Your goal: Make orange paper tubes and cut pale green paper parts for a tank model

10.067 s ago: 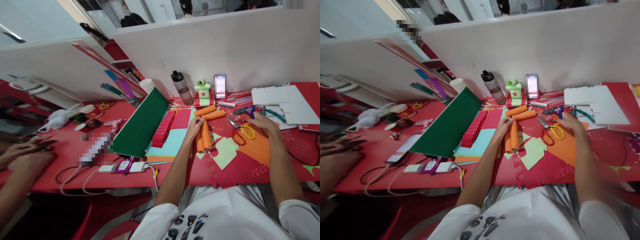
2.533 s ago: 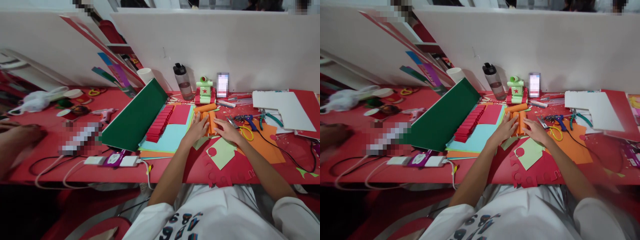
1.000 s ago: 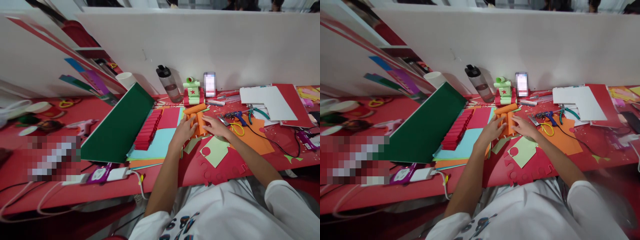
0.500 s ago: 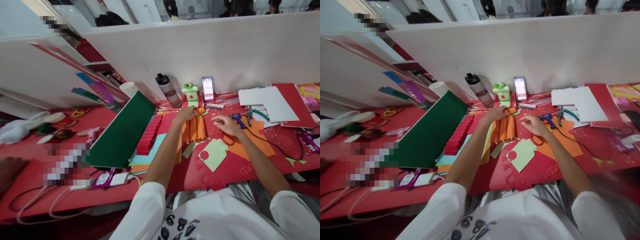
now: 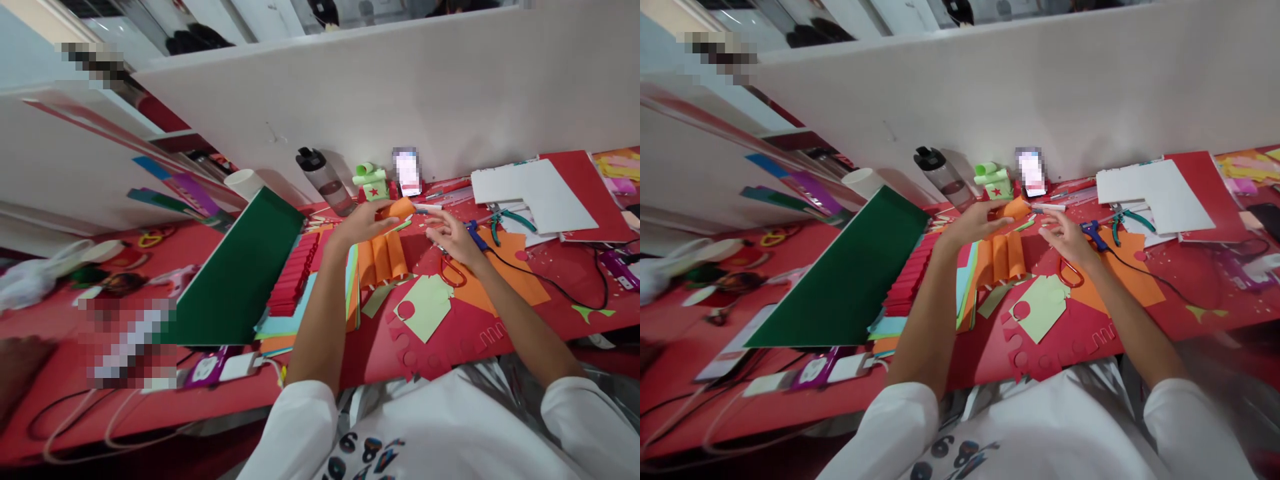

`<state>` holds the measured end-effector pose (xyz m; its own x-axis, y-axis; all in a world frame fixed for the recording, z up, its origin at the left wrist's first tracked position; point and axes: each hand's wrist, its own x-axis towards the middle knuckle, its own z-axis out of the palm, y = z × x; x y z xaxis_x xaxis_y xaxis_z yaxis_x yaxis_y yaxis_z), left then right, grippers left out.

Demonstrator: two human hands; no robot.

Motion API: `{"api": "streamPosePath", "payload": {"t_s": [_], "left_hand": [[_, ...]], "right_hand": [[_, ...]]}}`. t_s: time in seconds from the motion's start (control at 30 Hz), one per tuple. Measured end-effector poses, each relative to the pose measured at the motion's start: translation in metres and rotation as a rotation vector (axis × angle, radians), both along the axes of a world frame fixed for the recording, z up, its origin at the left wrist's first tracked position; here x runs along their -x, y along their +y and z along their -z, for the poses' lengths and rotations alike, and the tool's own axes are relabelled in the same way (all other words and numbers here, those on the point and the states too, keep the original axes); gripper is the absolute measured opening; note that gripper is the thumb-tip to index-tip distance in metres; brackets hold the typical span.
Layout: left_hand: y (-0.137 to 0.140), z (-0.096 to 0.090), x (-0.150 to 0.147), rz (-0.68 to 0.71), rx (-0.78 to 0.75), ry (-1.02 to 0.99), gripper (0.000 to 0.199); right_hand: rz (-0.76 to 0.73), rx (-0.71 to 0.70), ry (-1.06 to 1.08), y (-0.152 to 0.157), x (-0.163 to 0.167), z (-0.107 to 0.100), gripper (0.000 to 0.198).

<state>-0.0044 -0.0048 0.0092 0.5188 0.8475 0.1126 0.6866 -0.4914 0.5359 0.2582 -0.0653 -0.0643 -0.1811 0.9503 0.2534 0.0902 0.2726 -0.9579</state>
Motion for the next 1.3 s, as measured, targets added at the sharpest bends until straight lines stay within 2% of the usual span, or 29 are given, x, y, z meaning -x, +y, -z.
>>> {"api": "streamPosePath", "payload": {"t_s": [0.1,0.2,0.3,0.47,0.57,0.63,0.77,0.97,1.17,1.3], "left_hand": [[-0.016,-0.014,-0.014,0.188,0.081,-0.045,0.074],[-0.023,-0.016,-0.026,0.345,0.165,-0.007,0.065],[-0.021,-0.008,-0.031,0.413,0.187,0.016,0.062],[-0.018,-0.001,-0.035,0.323,0.142,0.183,0.063],[-0.022,-0.007,-0.039,0.25,0.082,0.336,0.048],[-0.026,-0.012,-0.042,0.251,0.041,0.371,0.041],[-0.036,-0.015,-0.052,0.267,-0.028,0.382,0.047],[-0.039,-0.01,-0.067,0.218,-0.111,0.502,0.047],[-0.033,-0.008,-0.062,0.209,-0.196,0.588,0.06],[-0.03,-0.007,-0.058,0.217,-0.218,0.597,0.062]], "right_hand": [[-0.021,-0.047,0.036,-0.003,0.006,0.0,0.065],[0.019,-0.129,0.0,-0.008,0.011,-0.004,0.053],[0.075,-0.135,-0.017,-0.012,0.013,-0.007,0.036],[0.189,-0.169,-0.019,-0.011,0.013,-0.007,0.026],[0.202,-0.177,-0.028,-0.011,0.012,-0.007,0.026],[0.197,-0.18,-0.024,-0.011,0.012,-0.007,0.026],[0.217,-0.193,-0.02,-0.011,0.012,-0.006,0.023],[0.242,-0.17,-0.062,-0.009,0.011,-0.004,0.024],[0.217,-0.24,-0.079,-0.012,0.01,-0.007,0.021],[0.195,-0.224,-0.076,-0.012,0.009,-0.007,0.021]]}}
